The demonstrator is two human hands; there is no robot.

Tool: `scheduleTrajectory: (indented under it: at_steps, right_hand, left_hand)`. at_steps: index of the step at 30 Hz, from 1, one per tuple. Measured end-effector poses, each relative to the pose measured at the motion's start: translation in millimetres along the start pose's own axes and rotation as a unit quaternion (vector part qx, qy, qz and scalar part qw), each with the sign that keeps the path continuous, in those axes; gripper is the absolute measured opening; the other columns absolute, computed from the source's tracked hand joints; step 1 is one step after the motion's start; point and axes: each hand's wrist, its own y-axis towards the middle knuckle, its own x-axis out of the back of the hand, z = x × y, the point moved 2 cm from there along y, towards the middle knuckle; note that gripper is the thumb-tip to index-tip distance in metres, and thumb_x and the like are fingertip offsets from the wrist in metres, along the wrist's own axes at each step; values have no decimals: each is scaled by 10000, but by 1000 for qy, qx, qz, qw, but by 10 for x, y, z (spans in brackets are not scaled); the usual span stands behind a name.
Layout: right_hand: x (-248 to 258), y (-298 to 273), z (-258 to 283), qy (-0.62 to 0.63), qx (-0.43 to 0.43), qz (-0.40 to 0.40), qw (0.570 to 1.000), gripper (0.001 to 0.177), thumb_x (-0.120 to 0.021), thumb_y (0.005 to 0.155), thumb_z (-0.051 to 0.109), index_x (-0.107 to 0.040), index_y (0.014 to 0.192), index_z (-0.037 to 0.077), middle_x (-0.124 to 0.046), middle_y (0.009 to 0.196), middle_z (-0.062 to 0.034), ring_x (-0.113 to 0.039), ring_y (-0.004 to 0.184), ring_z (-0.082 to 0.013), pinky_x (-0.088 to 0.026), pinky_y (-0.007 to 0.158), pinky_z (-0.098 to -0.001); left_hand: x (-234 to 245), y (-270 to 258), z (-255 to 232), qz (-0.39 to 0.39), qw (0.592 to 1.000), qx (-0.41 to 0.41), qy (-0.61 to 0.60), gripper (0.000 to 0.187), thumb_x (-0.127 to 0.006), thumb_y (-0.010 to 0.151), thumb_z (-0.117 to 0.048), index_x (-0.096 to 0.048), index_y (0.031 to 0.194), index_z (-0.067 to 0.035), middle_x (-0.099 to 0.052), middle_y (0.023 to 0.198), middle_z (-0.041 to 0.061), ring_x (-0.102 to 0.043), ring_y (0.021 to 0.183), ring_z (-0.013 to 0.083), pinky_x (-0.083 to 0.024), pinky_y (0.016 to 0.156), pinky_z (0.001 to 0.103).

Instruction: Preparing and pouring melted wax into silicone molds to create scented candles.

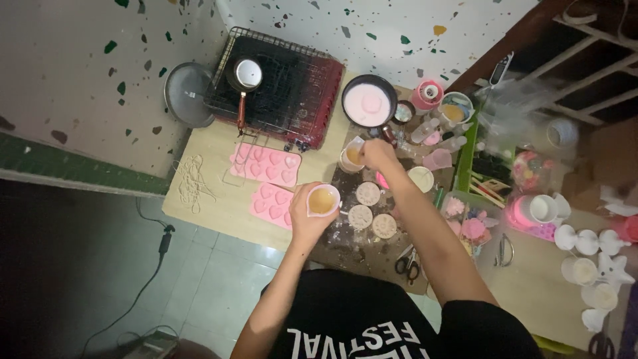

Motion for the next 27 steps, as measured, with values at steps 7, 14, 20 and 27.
scheduleTrajectory:
  at_steps: [7, 14, 20, 27]
  right_hand:
    - [-154, 102, -100, 25, -7, -37, 999, 216, -712, 812, 302, -815, 909, 138, -737, 944, -184, -714, 900, -379, -569, 797, -475]
    - [-129, 78, -75, 43, 24, -36, 998, 206, -709, 824, 298, -817, 925, 155, -745, 925, -189, -725, 872, -377, -577, 784, -475]
    - [-61, 30, -41, 57, 3, -47, 997, 206, -732, 804, 307, -825, 939, 182, -748, 949, -184, -725, 908, -377, -570, 835, -475]
    - [-36, 37, -5, 30, -35, -9, 999, 212, -730, 804, 300, -831, 944, 177, -743, 989, -165, -729, 940, -357, -583, 850, -449]
  left_hand:
    - [13, 14, -38, 0, 1000, -1, 0, 518, -886, 616, -87, -660, 1082, -59, -686, 1051, 108, -672, 1005, 307, -543, 893, 401]
    - [40, 8, -62, 0, 1000, 4, -1, 526, -893, 615, -96, -656, 1083, -54, -676, 1049, 109, -673, 999, 299, -547, 882, 392]
    - [39, 2, -78, 3, 1000, 10, -5, 531, -893, 604, -92, -655, 1078, -52, -676, 1041, 105, -677, 995, 293, -547, 882, 383]
    - [45, -6, -130, -1, 1000, 4, -6, 521, -884, 599, -84, -661, 1068, -54, -676, 1025, 106, -677, 986, 293, -546, 872, 381]
